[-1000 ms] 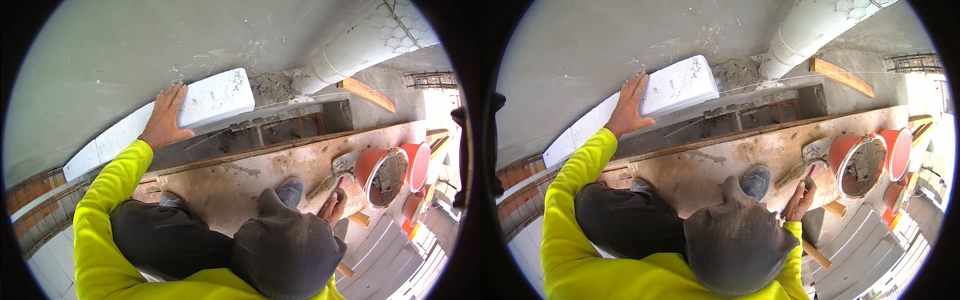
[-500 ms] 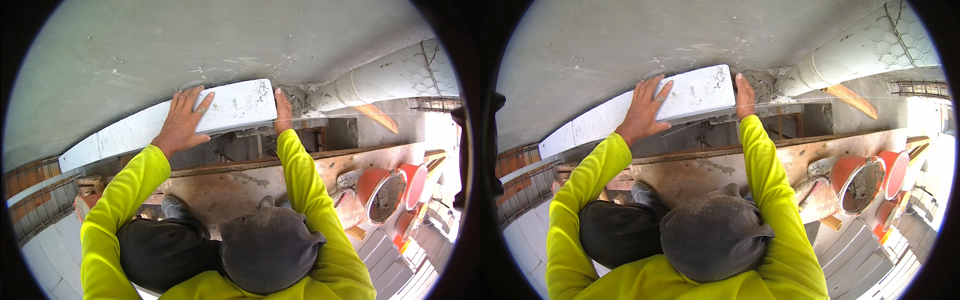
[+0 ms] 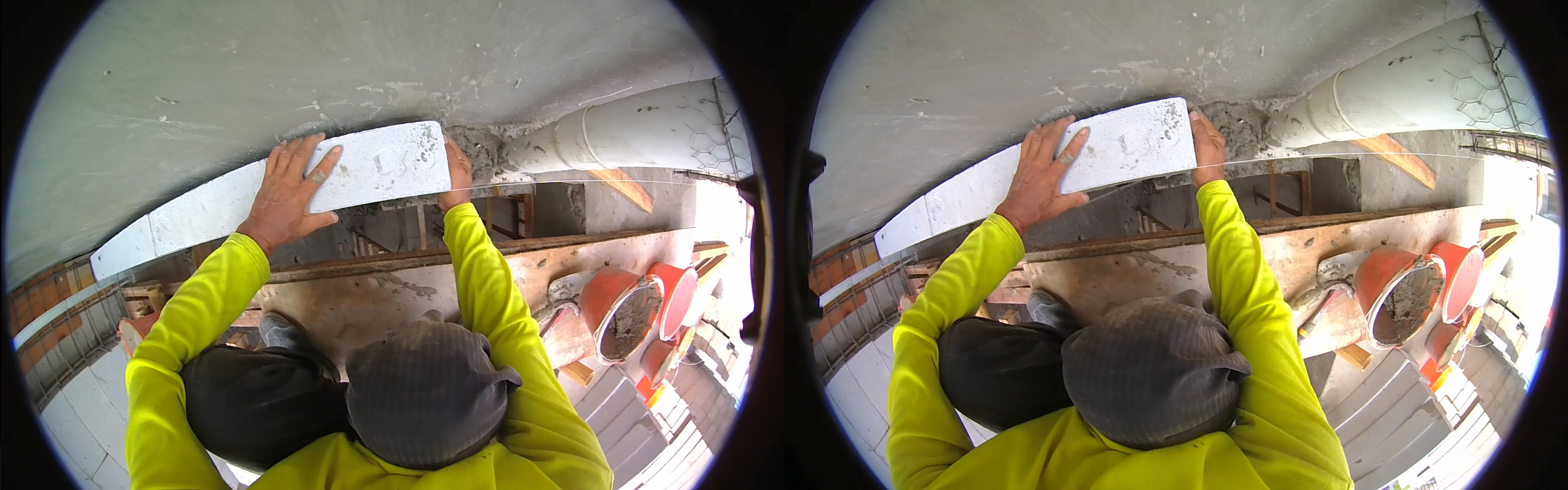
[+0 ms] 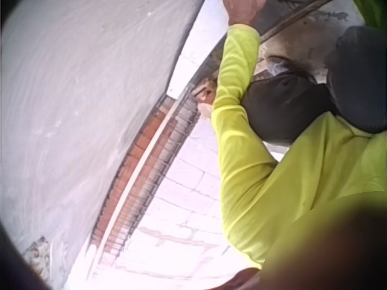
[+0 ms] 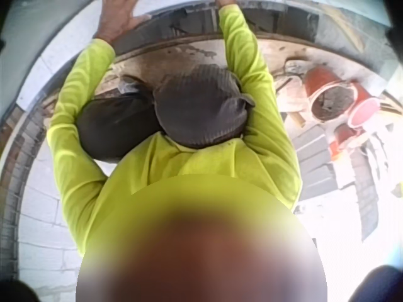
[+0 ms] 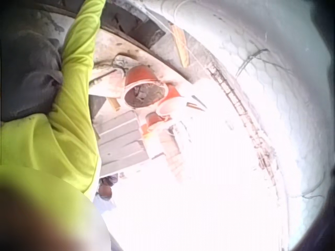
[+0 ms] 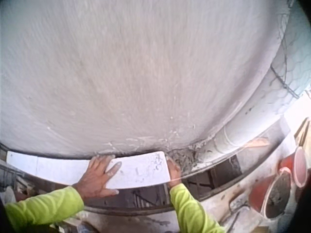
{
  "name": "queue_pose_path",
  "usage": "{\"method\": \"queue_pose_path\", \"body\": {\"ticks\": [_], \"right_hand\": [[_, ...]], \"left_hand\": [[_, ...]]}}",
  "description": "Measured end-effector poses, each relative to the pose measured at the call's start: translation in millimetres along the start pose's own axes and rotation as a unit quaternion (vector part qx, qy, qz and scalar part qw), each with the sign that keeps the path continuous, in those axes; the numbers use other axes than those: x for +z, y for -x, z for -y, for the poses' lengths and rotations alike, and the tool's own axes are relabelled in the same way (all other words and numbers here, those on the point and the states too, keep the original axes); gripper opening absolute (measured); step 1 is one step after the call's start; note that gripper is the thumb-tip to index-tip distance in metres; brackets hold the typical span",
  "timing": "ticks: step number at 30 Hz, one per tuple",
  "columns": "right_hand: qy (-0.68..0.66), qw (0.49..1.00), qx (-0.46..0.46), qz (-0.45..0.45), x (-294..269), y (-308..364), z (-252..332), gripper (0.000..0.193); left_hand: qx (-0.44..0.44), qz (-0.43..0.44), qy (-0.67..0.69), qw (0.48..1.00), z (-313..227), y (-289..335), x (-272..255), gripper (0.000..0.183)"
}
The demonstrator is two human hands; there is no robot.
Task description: The person installs white soffit panels along a wall using a hammer and nails. They repeatedly position panels, tap them into place, apply mortar with a trowel, and adjust alignment with a wooden block.
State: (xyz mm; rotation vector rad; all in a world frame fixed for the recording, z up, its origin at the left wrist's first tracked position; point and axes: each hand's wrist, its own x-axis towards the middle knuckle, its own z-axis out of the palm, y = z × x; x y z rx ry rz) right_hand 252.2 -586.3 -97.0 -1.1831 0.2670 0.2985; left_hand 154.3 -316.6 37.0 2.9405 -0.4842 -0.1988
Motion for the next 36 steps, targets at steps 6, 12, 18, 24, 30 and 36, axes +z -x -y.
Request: {"method": "queue_pose_path", "body": {"ticks": [6, 12, 18, 24, 30, 36], "right_hand": [[-0.008, 1.000, -0.001, 0.006, 1, 5, 2, 0.048], [-0.025, 1.000, -0.009, -0.004, 2, 7, 2, 0.047], [-0.022, 1.000, -0.008, -0.007, 1, 6, 0, 0.048], [-0.007, 1.000, -0.021, -0.011, 0, 8, 1, 0.051], [-0.031, 0.998, -0.035, 0.040, -13, 0, 2, 0.054], [-0.106, 0.992, 0.061, 0.015, -15, -7, -5, 0.053]], "left_hand": [[0.007, -0.006, 0.000, 1.000, 1, 2, 2, 0.102], [0.018, -0.012, -0.005, 1.000, 3, 2, 4, 0.098], [0.017, -0.002, -0.017, 1.000, 0, 2, 2, 0.105], [0.012, 0.006, -0.007, 1.000, -6, 1, -5, 0.114], [-0.001, 0.031, -0.043, 0.999, -8, 3, -2, 0.114], [0.016, -0.019, -0.009, 1.000, -3, 7, 6, 0.100]]}}
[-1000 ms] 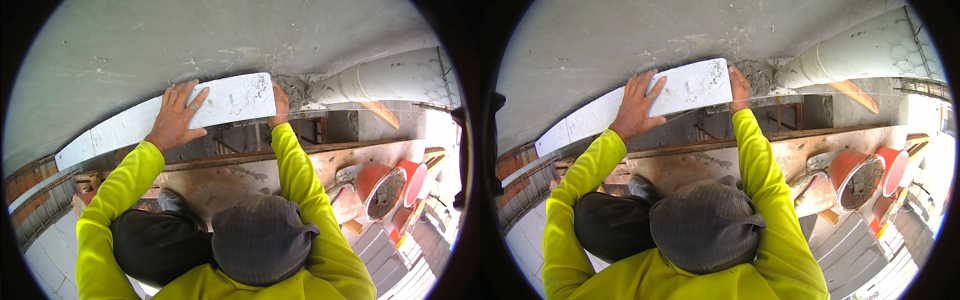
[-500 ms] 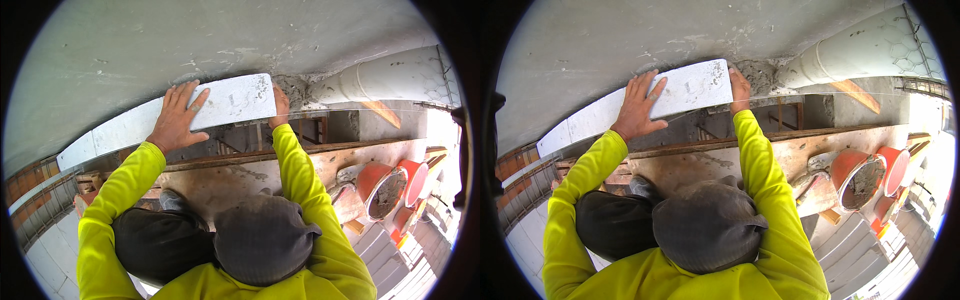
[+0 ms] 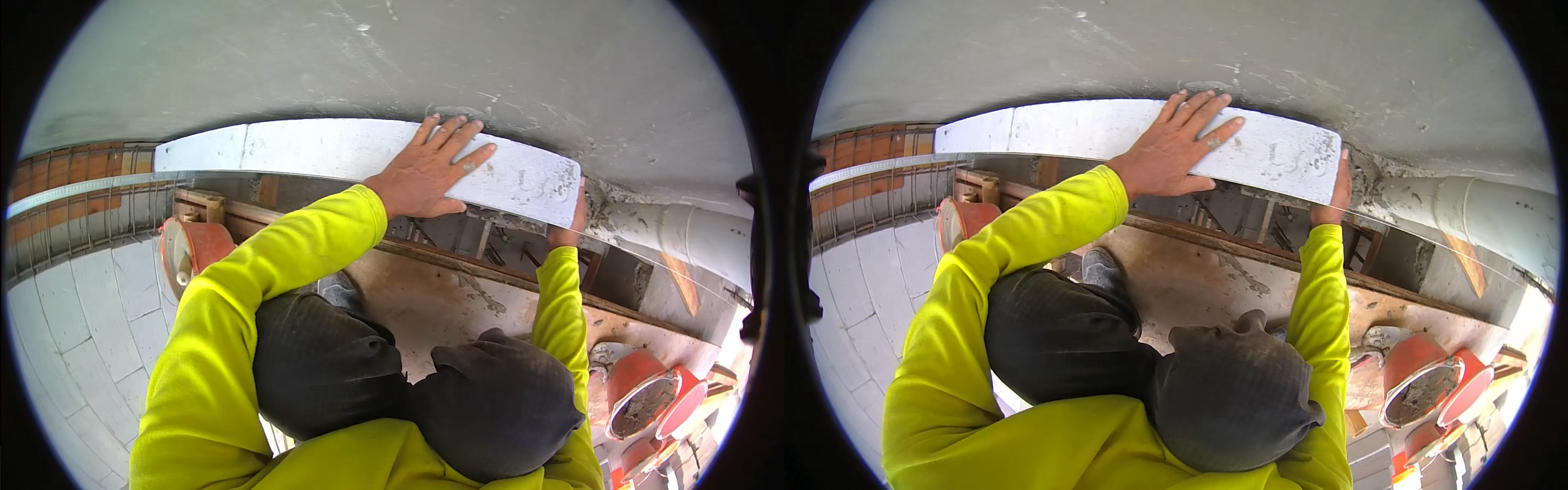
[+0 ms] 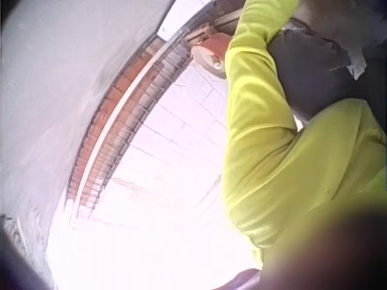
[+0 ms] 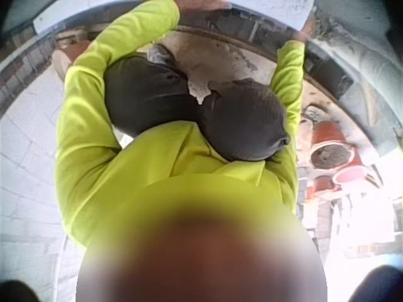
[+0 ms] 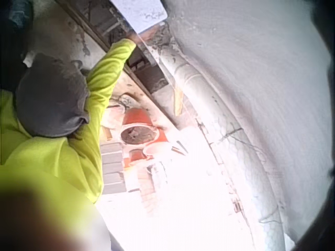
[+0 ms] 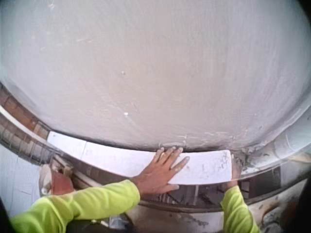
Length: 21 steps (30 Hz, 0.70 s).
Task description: The person installs white soffit panels along a wall using a hammer and nails. They repeatedly position panels, tap them into place, apply mortar with a trowel, and adjust alignment with a wooden block.
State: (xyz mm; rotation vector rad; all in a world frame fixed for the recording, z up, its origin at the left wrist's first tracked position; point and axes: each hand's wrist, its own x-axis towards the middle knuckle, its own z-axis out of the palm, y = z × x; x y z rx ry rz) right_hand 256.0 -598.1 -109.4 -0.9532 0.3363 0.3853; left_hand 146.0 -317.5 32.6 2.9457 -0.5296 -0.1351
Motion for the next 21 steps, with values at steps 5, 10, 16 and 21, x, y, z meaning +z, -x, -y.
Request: {"method": "queue_pose_path", "body": {"ticks": [5, 10, 16, 21], "right_hand": [[-0.015, 0.998, -0.052, -0.030, -9, -6, -4, 0.048], [-0.020, 0.998, -0.050, -0.026, -25, -11, -8, 0.048], [-0.038, 0.998, -0.053, 0.006, -47, -20, -18, 0.046], [0.066, 0.994, -0.078, -0.042, -47, -21, -19, 0.045]], "left_hand": [[0.001, -0.021, -0.003, 1.000, 2, 4, 3, 0.092], [0.008, -0.041, 0.007, 0.999, 2, 6, 6, 0.090], [-0.001, -0.047, 0.038, 0.998, 0, 7, 2, 0.089], [-0.001, -0.053, 0.052, 0.997, 1, 6, 5, 0.086]]}}
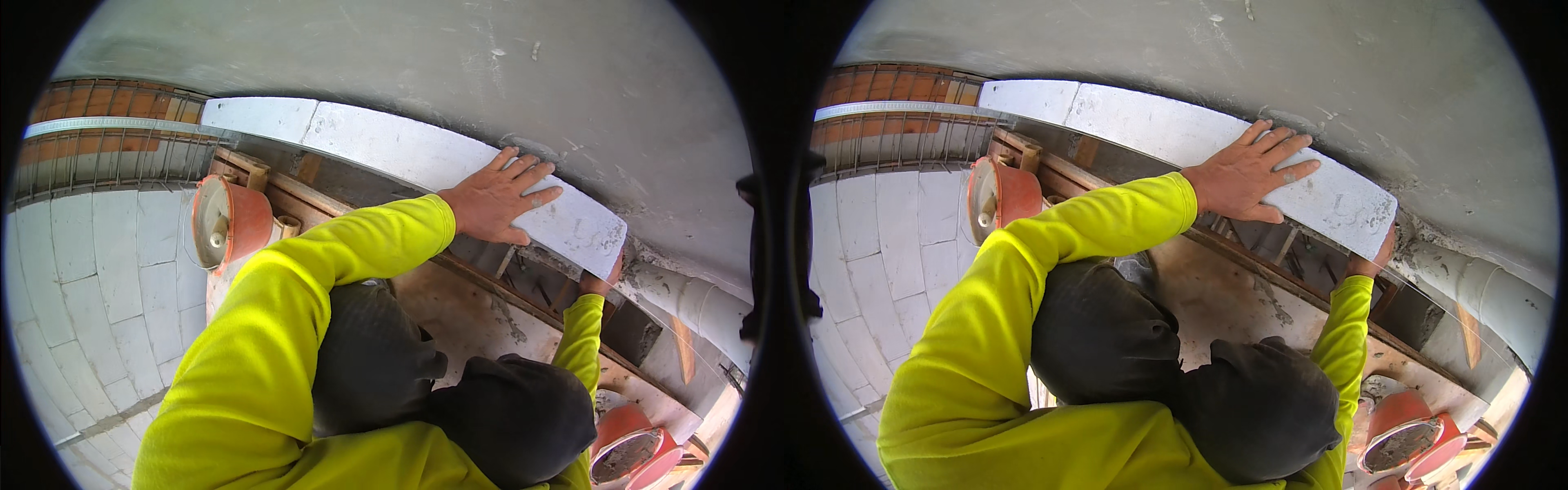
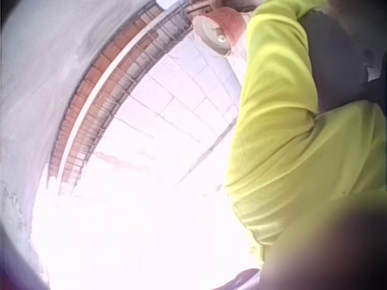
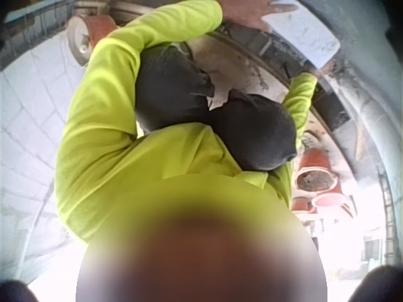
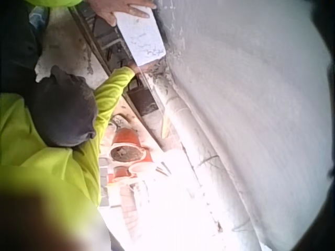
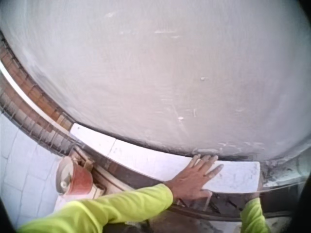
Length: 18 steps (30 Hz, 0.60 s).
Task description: The person installs white soffit panels along a wall using a hammer and nails. They repeatedly position panels, tap them into place, apply mortar with a trowel, and adjust alignment with a wooden block.
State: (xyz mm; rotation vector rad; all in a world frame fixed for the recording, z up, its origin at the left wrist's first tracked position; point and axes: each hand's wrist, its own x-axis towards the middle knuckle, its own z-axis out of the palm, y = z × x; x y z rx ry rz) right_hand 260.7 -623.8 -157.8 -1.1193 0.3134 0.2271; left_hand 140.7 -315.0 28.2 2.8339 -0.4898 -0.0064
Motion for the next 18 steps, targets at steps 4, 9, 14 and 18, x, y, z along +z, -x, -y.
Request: {"method": "queue_pose_path", "body": {"ticks": [4, 9, 14, 18], "right_hand": [[-0.080, 0.996, 0.038, 0.013, 16, 14, 13, 0.045], [-0.006, 0.998, 0.030, -0.060, 18, 39, 22, 0.045], [0.110, 0.992, 0.005, -0.066, -18, 37, 2, 0.042], [0.453, 0.870, -0.195, 0.034, -56, 20, -12, 0.036]], "left_hand": [[-0.010, -0.043, 0.072, 0.996, 10, 4, 3, 0.081], [-0.116, -0.051, -0.024, 0.992, 73, 64, -23, 0.063], [-0.289, -0.079, -0.071, 0.951, 127, 134, -35, 0.053], [-0.277, -0.130, -0.049, 0.951, 133, 139, -21, 0.054]]}}
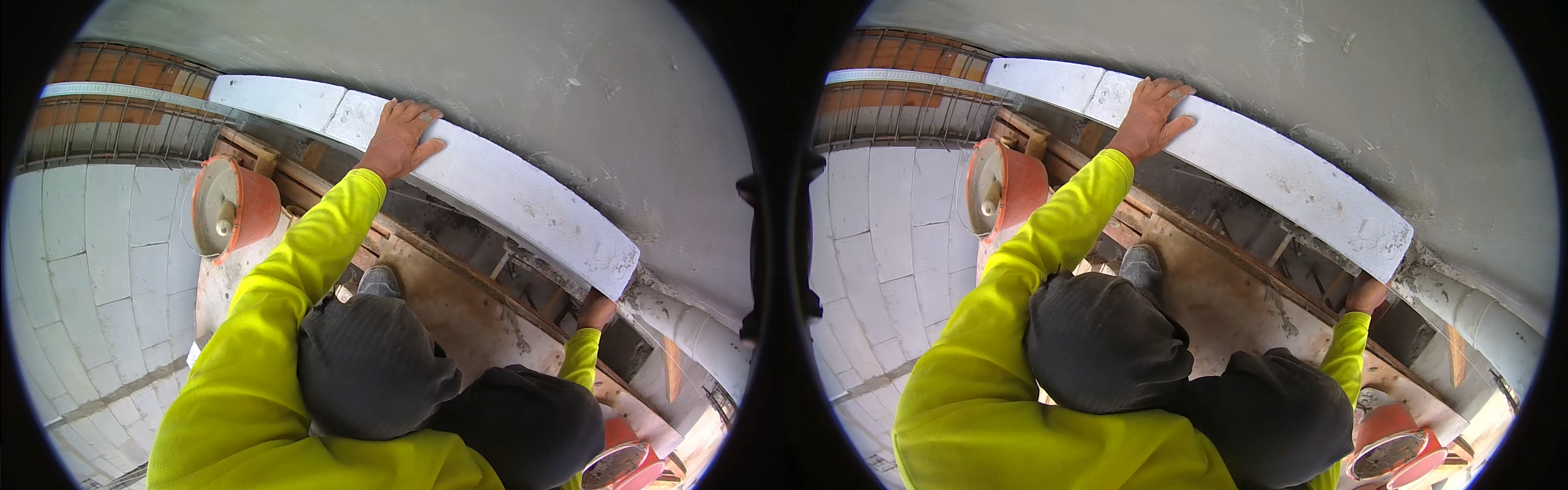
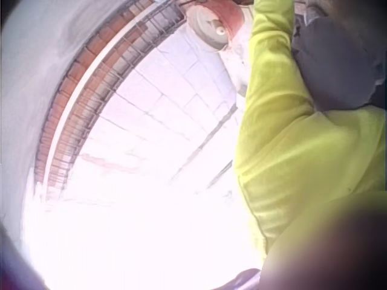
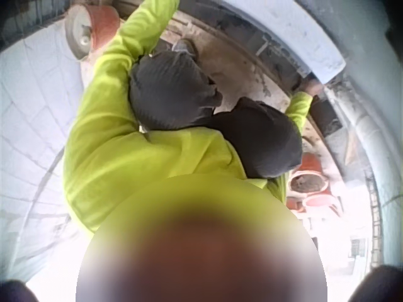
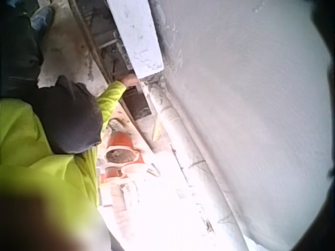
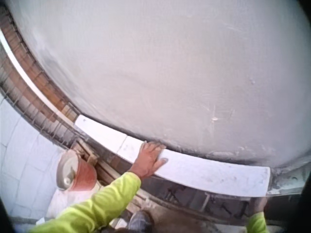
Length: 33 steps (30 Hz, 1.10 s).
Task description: The person installs white soffit panels along a wall using a hammer and nails. They repeatedly position panels, tap them into place, apply mortar with a trowel, and adjust alignment with a wooden block.
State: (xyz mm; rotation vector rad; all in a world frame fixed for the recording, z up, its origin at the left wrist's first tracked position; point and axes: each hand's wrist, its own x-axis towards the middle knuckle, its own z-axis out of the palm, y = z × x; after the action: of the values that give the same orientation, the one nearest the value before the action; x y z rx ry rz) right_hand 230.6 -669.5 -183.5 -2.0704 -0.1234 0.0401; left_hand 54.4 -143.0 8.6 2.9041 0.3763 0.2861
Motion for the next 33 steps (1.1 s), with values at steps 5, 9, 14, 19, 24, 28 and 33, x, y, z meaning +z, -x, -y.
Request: {"method": "queue_pose_path", "body": {"ticks": [5, 9, 14, 19, 24, 28, 33], "right_hand": [[0.110, 0.991, -0.068, 0.021, -5, 0, -24, 0.040], [-0.008, 1.000, 0.006, 0.000, -7, 9, 11, 0.044], [-0.192, 0.959, 0.204, 0.040, -47, 55, 93, 0.049], [-0.130, 0.964, 0.231, 0.003, -95, 121, 132, 0.050], [-0.078, 0.974, 0.170, -0.126, -164, 136, 133, 0.046], [-0.031, 0.960, 0.096, -0.261, -233, 86, 101, 0.033], [0.222, 0.948, 0.134, -0.183, -284, 17, 20, 0.035]], "left_hand": [[-0.024, 0.008, -0.007, 1.000, -3, -1, -1, 0.053], [-0.028, 0.027, -0.002, 0.999, -4, -1, -5, 0.053], [-0.030, 0.014, 0.002, 0.999, -1, -2, 0, 0.057], [0.033, -0.044, 0.035, 0.998, 6, 0, 0, 0.048], [0.018, 0.009, 0.022, 1.000, 9, -5, 3, 0.050], [0.002, 0.033, 0.015, 0.999, 16, -5, 4, 0.052], [-0.042, 0.090, -0.011, 0.995, 23, -6, 1, 0.052]]}}
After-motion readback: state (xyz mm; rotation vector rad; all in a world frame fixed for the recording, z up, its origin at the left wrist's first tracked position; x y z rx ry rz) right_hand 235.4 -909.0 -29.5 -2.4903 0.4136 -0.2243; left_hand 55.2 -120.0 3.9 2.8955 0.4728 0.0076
